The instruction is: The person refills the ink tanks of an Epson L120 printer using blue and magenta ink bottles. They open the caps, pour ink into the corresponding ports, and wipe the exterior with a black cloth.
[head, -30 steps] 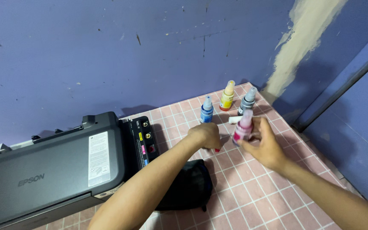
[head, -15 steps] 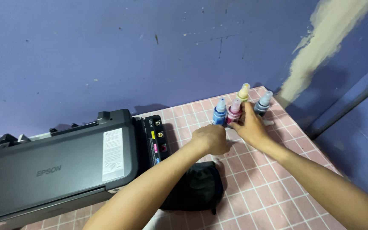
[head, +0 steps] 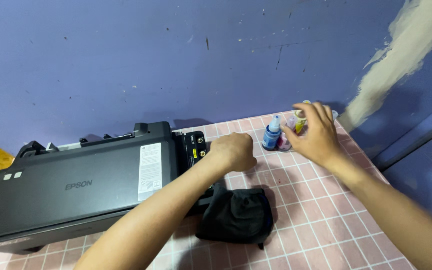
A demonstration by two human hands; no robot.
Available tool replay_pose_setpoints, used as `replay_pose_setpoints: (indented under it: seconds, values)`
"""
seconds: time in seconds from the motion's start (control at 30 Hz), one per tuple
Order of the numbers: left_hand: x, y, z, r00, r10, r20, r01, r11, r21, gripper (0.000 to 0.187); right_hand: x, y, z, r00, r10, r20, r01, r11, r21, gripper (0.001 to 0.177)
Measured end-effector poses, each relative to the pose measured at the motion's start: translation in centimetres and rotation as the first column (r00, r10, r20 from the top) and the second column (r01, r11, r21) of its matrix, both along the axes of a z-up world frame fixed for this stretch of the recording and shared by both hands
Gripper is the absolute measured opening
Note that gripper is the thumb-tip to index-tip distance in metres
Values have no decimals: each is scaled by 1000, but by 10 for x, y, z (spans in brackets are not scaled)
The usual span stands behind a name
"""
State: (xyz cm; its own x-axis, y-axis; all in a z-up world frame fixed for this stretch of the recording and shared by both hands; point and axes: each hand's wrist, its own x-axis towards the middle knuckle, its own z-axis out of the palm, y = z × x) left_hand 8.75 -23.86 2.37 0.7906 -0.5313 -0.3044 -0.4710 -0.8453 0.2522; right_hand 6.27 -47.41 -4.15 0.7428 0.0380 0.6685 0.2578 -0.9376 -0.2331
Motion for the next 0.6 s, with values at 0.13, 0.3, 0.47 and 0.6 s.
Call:
replay_pose_setpoints:
  seconds: [0.13, 0.3, 0.47, 0.6]
  values:
    - [2, 12, 9, 1000, 22, 12, -22, 1000, -9, 32, 20, 14, 24, 981, -66, -183, 24, 974, -223, 42]
    - [0, 38, 17, 998, 45, 32, -44, 999, -23, 28, 32, 24, 29, 919, -109, -378, 28, 976, -215, 30]
    - [2, 78, 7, 991, -87, 103, 99, 987, -126, 17, 26, 25, 30, 927, -116, -357, 22, 966, -257, 40]
    - [11, 101, -6, 939, -231, 256, 263, 960, -98, 11, 8, 39, 33, 999, -10, -52, -6, 957, -290, 42]
